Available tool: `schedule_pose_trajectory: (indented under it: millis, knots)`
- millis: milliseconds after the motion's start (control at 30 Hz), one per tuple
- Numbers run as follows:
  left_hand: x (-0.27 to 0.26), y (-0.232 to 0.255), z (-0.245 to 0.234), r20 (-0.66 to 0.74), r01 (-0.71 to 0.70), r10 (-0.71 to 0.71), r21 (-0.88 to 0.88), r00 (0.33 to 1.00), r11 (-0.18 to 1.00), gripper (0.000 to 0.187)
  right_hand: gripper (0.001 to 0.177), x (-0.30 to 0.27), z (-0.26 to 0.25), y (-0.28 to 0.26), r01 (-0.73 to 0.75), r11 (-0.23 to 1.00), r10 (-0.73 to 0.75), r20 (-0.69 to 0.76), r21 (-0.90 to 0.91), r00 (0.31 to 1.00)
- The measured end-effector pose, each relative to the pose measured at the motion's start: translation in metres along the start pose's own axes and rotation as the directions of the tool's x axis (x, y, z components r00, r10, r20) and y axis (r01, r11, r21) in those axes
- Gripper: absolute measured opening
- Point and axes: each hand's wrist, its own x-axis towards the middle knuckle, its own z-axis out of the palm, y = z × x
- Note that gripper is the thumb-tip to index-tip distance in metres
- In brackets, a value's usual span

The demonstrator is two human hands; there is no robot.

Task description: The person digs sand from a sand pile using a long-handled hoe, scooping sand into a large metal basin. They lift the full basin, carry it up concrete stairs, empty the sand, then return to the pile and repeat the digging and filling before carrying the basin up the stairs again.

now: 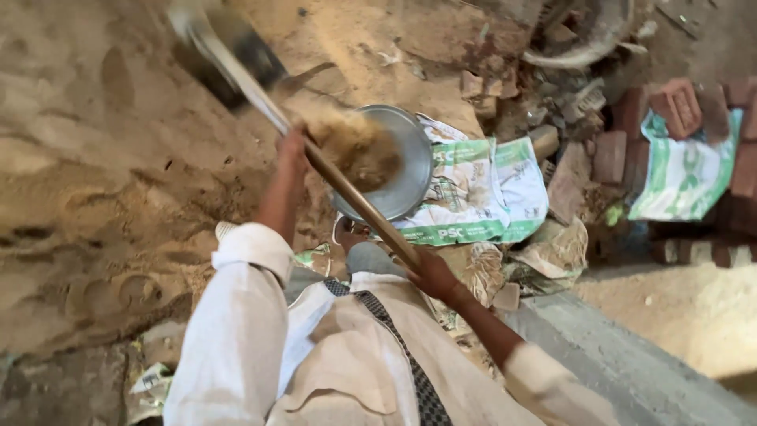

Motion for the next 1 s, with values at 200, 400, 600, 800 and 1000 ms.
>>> schedule_pose_trajectory:
  millis: [200,400,600,800,1000]
  knots:
    - [-0.056,0.105,-0.021,0.001,-0.226,0.228,-0.123,0.974,0.966,0.028,0.041,0.145,0.009,-0.181,0.188,0.969,-0.189,-0.008,0.162,0.982]
    - [-0.019,-0.007,-0.106,0.122,-0.403,0.387,0.384,0.914,0.831,0.038,0.047,0.265,0.097,-0.224,0.213,0.975,-0.220,0.204,0.058,0.954]
    - [0.029,-0.185,-0.216,0.285,-0.211,0.009,0.687,0.958,0.696,0.057,0.032,0.327,0.321,0.038,0.605,0.755,-0.525,0.319,-0.253,0.789]
    - [-0.128,-0.246,-0.255,0.245,0.062,-0.153,0.344,0.957,0.937,0.041,0.023,0.120,0.238,-0.096,-0.193,0.980,0.187,0.542,-0.046,0.819]
    - [-0.150,-0.186,-0.264,0.259,0.436,-0.552,0.392,0.793,0.810,0.042,0.027,0.106,0.230,-0.095,-0.496,0.845,0.184,0.761,0.201,0.622]
